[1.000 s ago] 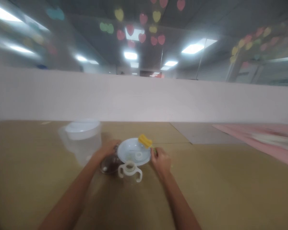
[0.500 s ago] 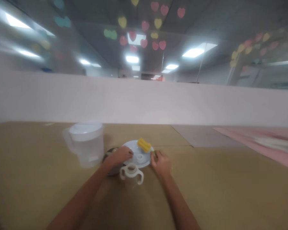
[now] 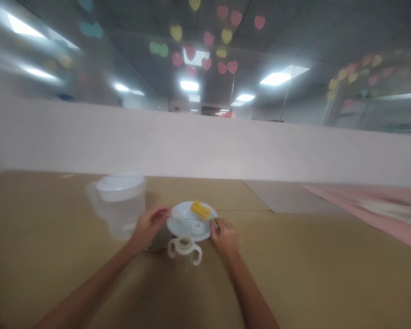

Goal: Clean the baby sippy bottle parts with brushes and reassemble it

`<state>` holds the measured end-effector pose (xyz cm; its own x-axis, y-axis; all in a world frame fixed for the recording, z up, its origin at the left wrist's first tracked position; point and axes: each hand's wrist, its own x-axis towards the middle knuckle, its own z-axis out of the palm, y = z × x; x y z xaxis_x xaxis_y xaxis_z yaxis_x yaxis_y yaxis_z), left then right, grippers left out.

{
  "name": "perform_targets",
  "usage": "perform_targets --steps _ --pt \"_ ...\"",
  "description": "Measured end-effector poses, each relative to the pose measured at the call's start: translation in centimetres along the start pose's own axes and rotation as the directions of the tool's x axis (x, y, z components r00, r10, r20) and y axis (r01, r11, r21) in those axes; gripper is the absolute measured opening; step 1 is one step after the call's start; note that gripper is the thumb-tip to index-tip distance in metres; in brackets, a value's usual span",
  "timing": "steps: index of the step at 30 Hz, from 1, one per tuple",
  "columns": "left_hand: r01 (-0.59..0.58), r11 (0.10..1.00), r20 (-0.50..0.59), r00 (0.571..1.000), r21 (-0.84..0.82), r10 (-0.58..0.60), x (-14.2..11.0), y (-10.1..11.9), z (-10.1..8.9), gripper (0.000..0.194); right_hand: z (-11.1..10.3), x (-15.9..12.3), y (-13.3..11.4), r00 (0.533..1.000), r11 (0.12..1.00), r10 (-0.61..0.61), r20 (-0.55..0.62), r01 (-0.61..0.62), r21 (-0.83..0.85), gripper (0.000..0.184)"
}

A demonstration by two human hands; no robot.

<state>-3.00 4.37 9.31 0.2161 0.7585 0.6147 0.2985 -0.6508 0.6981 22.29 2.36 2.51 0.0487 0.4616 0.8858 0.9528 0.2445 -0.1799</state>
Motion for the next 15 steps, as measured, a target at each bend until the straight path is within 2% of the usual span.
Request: perform_targets --steps 2,4,6,9,12,15 --pt "-0.004 0.994 -0.118 0.993 0.109 0.017 -1.6 -0.8 -1.0 0.028 0.2 -0.1 0.2 0.999 0.999 0.032 0.013 -0.032 -0.009 0.03" --pt "-0.004 0.976 -0.162 0.986 0.217 0.04 -2.8 -2.1 -1.7 0.028 0.4 -0.3 0.5 0.998 0.998 0.056 0.028 -0.056 0.007 0.027" --pt "-0.001 0.956 -0.107 0.994 0.294 0.034 -3.5 -3.5 -2.0 0.029 0.6 -0.4 0.7 0.997 0.998 0.053 0.048 -0.055 0.032 0.03" --pt "-0.005 0.921 0.01 1.0 0.391 0.001 -4.0 -5.1 -1.8 0.031 0.6 -0.3 0.9 0.998 1.0 -0.011 0.063 0.009 0.029 0.034" --pt "-0.009 0.895 0.046 0.999 0.445 -0.013 -4.2 -5.9 -1.4 0.034 0.0 0.2 1.1 0.993 0.996 -0.089 0.072 0.091 -0.022 0.036" --pt "-0.02 0.884 0.074 0.997 0.468 -0.017 -4.5 -6.1 -1.3 0.033 -0.8 0.6 1.5 0.992 0.991 -0.081 0.092 0.089 -0.096 0.036"
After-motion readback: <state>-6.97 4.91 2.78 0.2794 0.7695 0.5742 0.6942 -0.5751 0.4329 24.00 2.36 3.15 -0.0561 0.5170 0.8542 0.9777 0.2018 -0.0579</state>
